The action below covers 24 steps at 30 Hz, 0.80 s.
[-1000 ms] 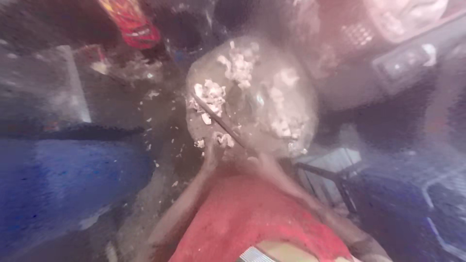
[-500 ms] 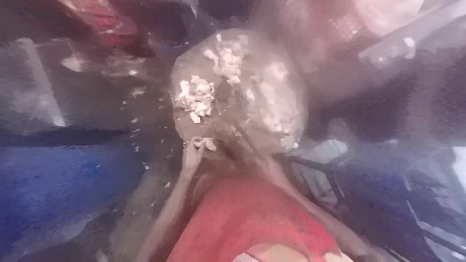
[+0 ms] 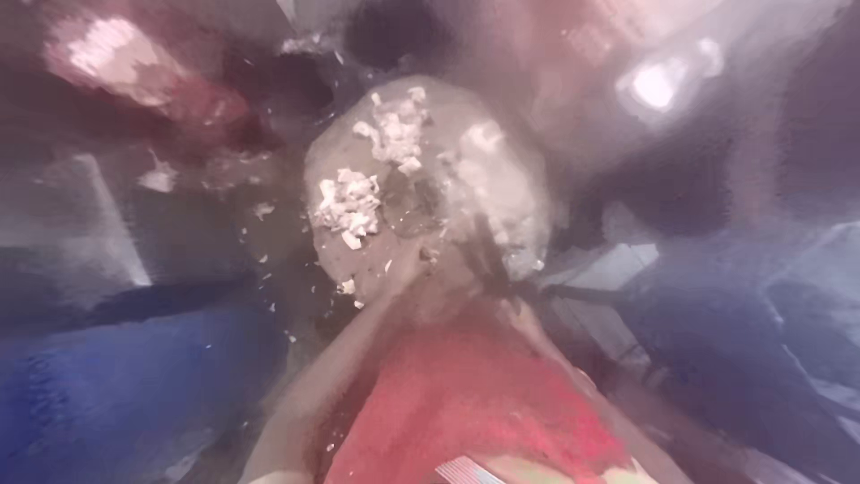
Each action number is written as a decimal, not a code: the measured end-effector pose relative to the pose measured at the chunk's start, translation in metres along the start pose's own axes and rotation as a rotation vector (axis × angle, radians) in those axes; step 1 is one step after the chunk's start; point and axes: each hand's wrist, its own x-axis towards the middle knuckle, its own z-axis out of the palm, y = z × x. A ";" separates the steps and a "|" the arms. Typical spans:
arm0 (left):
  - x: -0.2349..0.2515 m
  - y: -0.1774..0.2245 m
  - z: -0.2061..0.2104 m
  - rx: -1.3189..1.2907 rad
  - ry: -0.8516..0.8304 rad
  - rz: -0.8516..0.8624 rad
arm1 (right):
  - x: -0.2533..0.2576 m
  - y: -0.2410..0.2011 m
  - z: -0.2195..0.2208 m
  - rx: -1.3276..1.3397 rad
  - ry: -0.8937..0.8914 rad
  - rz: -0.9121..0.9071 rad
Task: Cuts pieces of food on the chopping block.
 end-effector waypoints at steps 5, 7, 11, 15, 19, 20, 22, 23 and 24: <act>-0.027 0.005 -0.031 -0.423 0.161 -0.039 | -0.002 -0.008 0.001 -0.033 -0.037 -0.006; -0.030 0.006 -0.035 -0.581 0.214 -0.005 | 0.001 -0.003 0.001 -0.037 -0.057 -0.018; -0.022 -0.013 -0.033 -1.228 0.154 -0.007 | 0.010 0.009 -0.004 -0.037 -0.075 -0.118; -0.012 -0.025 -0.037 -1.442 0.136 -0.235 | 0.007 0.002 -0.006 -0.109 -0.103 -0.085; 0.052 -0.005 -0.067 -1.001 0.184 -0.362 | 0.006 0.009 -0.004 -0.093 -0.026 -0.080; 0.066 0.009 -0.083 -0.959 0.180 -0.276 | 0.005 0.009 -0.003 -0.094 -0.027 -0.087; 0.099 0.039 -0.116 -0.990 0.224 -0.075 | 0.006 0.002 -0.004 -0.125 -0.043 -0.072; 0.115 0.054 -0.130 -1.007 0.284 0.004 | 0.005 0.000 -0.005 -0.135 -0.049 -0.053; 0.127 0.069 -0.142 -0.974 0.333 0.060 | 0.005 -0.002 -0.005 -0.133 -0.041 -0.046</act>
